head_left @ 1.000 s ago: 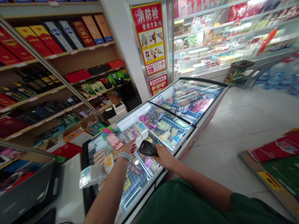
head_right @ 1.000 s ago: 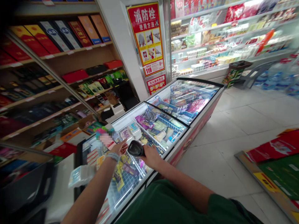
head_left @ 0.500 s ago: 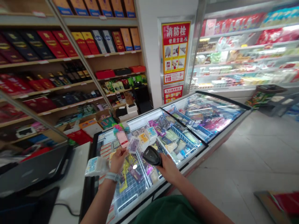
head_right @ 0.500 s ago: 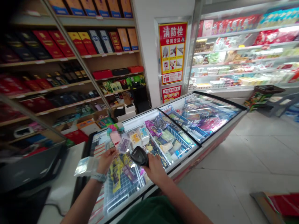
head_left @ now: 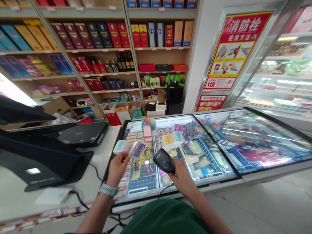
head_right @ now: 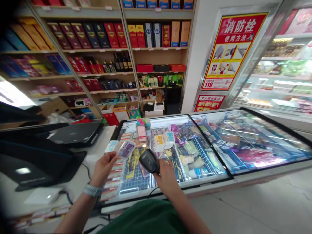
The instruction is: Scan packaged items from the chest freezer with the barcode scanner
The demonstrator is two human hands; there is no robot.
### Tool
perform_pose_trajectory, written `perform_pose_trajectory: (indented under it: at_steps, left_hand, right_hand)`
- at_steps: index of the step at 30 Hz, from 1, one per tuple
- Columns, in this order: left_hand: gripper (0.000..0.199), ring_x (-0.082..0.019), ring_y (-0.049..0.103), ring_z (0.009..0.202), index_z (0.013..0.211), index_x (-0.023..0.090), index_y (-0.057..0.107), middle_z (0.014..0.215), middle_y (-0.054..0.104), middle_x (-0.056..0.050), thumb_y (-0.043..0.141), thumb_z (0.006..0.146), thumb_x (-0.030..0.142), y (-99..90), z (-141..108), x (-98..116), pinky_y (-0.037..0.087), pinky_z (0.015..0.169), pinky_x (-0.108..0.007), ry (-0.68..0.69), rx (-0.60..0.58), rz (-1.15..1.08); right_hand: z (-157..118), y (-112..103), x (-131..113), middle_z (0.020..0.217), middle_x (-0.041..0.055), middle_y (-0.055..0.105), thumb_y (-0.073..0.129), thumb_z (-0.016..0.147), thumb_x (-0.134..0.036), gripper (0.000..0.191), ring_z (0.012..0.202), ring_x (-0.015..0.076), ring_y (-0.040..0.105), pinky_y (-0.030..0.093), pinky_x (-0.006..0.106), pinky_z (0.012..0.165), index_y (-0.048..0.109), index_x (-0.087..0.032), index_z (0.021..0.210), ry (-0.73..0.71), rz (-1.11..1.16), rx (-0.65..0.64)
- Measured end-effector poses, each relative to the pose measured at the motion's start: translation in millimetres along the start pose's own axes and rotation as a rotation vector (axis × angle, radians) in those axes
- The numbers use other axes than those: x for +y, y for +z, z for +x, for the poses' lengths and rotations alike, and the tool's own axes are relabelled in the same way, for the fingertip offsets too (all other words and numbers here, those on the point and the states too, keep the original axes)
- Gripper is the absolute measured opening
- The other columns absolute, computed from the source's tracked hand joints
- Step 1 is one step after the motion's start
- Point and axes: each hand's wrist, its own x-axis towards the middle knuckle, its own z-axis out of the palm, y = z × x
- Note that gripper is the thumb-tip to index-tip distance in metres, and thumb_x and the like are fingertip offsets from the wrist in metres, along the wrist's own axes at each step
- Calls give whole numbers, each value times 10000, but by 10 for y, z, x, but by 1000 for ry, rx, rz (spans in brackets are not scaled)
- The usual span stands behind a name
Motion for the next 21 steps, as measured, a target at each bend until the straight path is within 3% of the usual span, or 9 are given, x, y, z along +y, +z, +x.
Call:
perform_pose_trajectory:
  at_steps: [11, 21]
  left_hand:
    - [469, -162, 612, 702, 888, 164, 663, 764, 683, -16, 740, 658, 566, -4, -81, 79, 480, 686, -272, 38, 55, 14]
    - [480, -162, 620, 710, 909, 158, 659, 781, 692, -26, 733, 669, 568, 10, -5, -50, 479, 698, -270, 33, 8, 28]
  right_hand:
    - [28, -1, -148, 1026, 94, 632, 539, 829, -116, 226, 1027, 255, 577, 281, 465, 1088, 534, -164, 1051, -135, 13, -57]
    - [-31, 57, -110, 1017, 98, 633, 524, 830, -114, 196, 1008, 248, 574, 270, 467, 1106, 522, -175, 1017, -88, -9, -45]
